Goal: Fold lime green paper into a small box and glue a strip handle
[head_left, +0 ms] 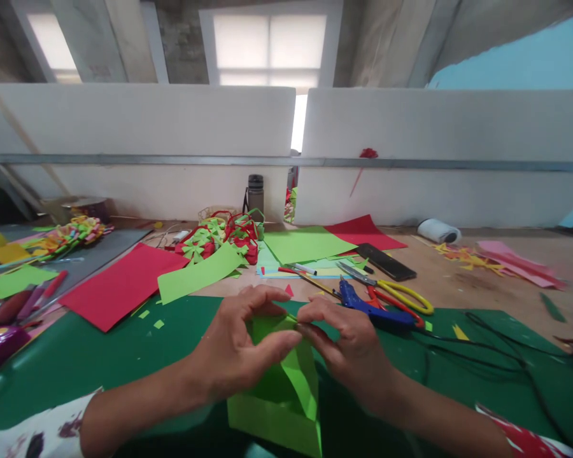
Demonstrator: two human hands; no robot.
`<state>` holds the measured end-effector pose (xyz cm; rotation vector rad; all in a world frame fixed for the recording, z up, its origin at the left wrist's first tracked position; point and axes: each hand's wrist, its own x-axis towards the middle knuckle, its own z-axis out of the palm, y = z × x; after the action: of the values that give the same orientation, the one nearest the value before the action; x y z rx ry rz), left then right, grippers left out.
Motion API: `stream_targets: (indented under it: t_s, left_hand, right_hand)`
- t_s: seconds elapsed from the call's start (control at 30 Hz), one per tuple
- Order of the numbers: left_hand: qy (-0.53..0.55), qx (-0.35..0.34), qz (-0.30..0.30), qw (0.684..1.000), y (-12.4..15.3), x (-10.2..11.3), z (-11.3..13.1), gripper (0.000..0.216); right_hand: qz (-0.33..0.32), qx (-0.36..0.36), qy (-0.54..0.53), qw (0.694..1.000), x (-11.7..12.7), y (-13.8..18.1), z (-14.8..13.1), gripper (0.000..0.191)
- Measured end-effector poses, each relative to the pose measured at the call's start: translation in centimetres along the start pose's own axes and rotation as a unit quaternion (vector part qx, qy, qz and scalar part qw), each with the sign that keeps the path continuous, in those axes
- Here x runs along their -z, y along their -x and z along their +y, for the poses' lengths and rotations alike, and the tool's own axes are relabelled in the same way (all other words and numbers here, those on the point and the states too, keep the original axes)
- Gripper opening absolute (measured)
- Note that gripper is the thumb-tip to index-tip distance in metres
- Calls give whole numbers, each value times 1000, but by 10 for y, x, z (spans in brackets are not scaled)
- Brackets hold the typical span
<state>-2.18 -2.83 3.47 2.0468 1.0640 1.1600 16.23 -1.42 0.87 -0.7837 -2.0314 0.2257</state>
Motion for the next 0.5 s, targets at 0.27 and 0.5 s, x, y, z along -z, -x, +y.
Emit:
stream_targets:
  t_s: [0.27,0.5]
  left_hand:
    - [-9,-36,69,997,-11,-9,-3,16]
    - [-82,-76,111,988,-8,-8,-10,9]
  right_hand:
    - [42,-63,-6,997,5,-2,-3,13]
    - [7,-102,-56,993,8,-3,-2,9]
